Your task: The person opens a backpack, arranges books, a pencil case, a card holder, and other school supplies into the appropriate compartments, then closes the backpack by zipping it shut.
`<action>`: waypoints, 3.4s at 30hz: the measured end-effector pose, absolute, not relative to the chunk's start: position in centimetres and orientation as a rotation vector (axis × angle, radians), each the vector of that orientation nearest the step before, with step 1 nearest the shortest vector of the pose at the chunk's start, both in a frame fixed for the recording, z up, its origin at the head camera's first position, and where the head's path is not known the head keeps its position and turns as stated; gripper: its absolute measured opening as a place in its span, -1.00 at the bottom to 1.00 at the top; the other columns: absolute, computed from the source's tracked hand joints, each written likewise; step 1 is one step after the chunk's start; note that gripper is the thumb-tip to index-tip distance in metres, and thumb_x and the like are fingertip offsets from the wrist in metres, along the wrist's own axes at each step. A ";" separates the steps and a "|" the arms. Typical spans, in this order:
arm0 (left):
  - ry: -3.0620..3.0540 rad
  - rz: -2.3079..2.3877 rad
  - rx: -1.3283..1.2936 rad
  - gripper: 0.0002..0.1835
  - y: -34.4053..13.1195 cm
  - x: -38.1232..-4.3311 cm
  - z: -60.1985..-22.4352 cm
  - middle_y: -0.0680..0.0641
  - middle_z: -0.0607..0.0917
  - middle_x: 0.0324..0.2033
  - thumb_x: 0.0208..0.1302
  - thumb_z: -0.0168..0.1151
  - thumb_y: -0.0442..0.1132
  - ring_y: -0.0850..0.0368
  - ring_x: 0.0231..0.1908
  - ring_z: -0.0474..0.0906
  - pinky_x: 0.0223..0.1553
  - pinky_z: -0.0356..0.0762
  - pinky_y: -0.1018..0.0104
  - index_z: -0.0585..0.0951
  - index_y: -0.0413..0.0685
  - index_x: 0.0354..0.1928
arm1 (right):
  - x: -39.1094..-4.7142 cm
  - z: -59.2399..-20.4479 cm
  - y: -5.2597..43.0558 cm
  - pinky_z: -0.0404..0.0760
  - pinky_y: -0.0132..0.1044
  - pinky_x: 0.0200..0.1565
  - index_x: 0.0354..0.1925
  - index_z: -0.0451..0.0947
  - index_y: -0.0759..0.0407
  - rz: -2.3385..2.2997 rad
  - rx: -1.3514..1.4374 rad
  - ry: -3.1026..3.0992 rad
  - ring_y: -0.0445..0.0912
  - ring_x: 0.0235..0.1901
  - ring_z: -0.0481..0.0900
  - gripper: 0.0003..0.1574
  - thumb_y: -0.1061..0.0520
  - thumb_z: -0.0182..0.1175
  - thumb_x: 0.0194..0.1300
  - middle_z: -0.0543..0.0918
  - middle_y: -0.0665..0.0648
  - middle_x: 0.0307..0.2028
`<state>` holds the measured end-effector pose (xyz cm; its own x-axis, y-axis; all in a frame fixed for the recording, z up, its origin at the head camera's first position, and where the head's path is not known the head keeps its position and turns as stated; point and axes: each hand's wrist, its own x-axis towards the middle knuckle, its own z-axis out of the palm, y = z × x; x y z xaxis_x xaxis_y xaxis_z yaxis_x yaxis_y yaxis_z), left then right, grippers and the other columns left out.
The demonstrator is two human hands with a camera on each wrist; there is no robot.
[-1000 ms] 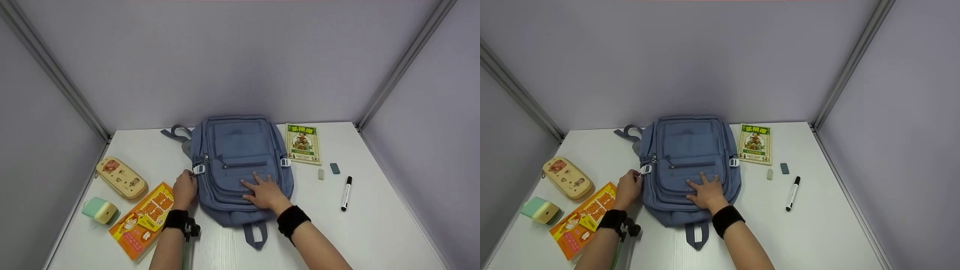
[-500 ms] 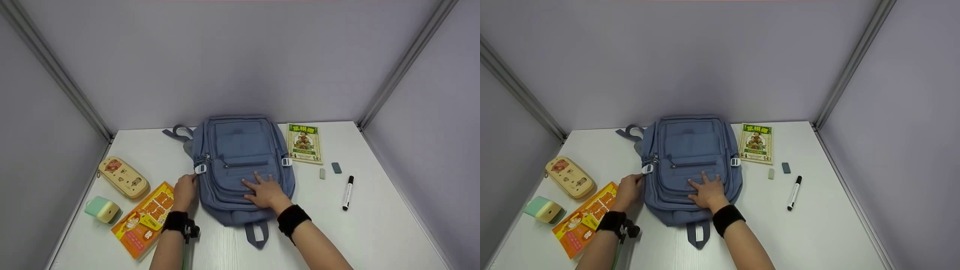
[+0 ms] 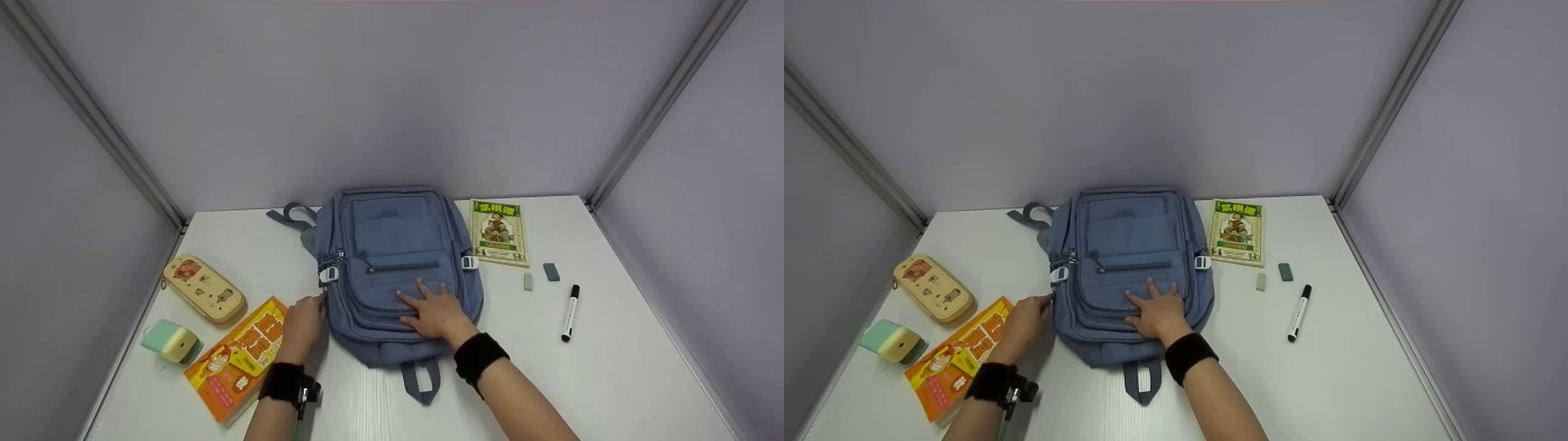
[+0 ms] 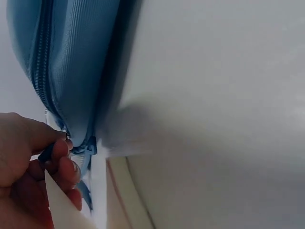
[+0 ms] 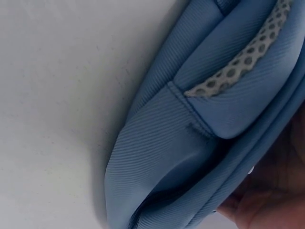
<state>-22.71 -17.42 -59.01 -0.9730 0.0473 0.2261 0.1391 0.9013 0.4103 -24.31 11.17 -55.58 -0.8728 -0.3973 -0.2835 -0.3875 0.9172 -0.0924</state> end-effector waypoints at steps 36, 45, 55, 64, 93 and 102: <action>-2.815 -0.823 -0.013 -0.75 -15.2 -16.0 -57.9 -0.33 0.69 -0.27 0.32 0.16 -0.42 -0.27 -0.27 0.65 -0.32 0.57 -0.11 0.61 -0.38 -0.01 | -24.3 -56.0 11.2 0.26 0.30 0.21 0.49 0.11 -0.38 -0.050 -0.575 2.784 0.53 0.32 0.08 -0.24 -0.45 -0.15 0.41 0.03 0.18 0.51; -2.842 -0.827 -0.067 -0.79 -15.2 -15.1 -56.6 -0.23 0.72 -0.36 0.20 0.15 -0.40 -0.07 -0.46 0.64 -0.53 0.52 0.07 0.68 -0.32 -0.17 | -24.1 -55.6 11.0 0.23 0.30 0.23 0.49 0.15 -0.33 -0.104 -0.560 2.786 0.53 0.32 0.08 -0.26 -0.41 -0.13 0.43 0.05 0.20 0.50; -2.817 -0.822 -0.199 -0.78 -13.0 -14.4 -56.4 0.02 0.45 -0.69 0.12 0.16 -0.42 0.14 -0.64 0.36 -0.63 0.32 0.21 0.47 -0.07 -0.63 | -24.0 -55.9 10.9 0.20 0.30 0.24 0.49 0.14 -0.31 -0.107 -0.588 2.796 0.54 0.31 0.08 -0.27 -0.40 -0.20 0.46 0.04 0.22 0.50; -2.796 -0.847 -0.233 -0.73 -10.5 -13.6 -56.4 0.01 0.39 -0.72 0.07 0.17 -0.42 0.12 -0.69 0.35 -0.69 0.29 0.20 0.36 -0.03 -0.66 | -23.6 -56.9 11.3 0.25 0.30 0.21 0.47 0.20 -0.29 -0.080 -0.615 2.887 0.53 0.29 0.14 -0.28 -0.40 -0.20 0.45 0.10 0.24 0.48; -2.877 -0.799 -0.086 -0.76 -10.2 -12.0 -55.0 -0.02 0.55 -0.66 0.12 0.36 -0.30 0.08 -0.65 0.49 -0.69 0.37 0.17 0.53 -0.03 -0.63 | -16.2 -57.1 2.6 0.64 -0.22 -0.51 -0.42 0.68 0.39 -1.657 -0.329 2.250 -0.05 -0.60 0.65 -0.57 0.13 0.08 0.48 0.67 0.18 -0.57; -2.821 -0.693 -0.257 -0.89 -10.9 -12.7 -54.0 -0.05 0.61 -0.59 0.08 0.42 -0.31 0.00 -0.58 0.57 -0.63 0.46 0.16 0.63 -0.08 -0.48 | -16.3 -56.7 2.1 0.69 -0.04 -0.36 -0.27 0.57 0.46 -1.824 0.019 1.919 -0.06 -0.56 0.65 -0.73 0.31 -0.04 0.45 0.64 0.18 -0.53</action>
<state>-12.73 -10.88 -53.96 -0.9594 0.1153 0.2575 0.2214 0.8733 0.4340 -16.31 2.10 -56.67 -0.8801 -0.3174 -0.3530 0.3365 0.1075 -0.9355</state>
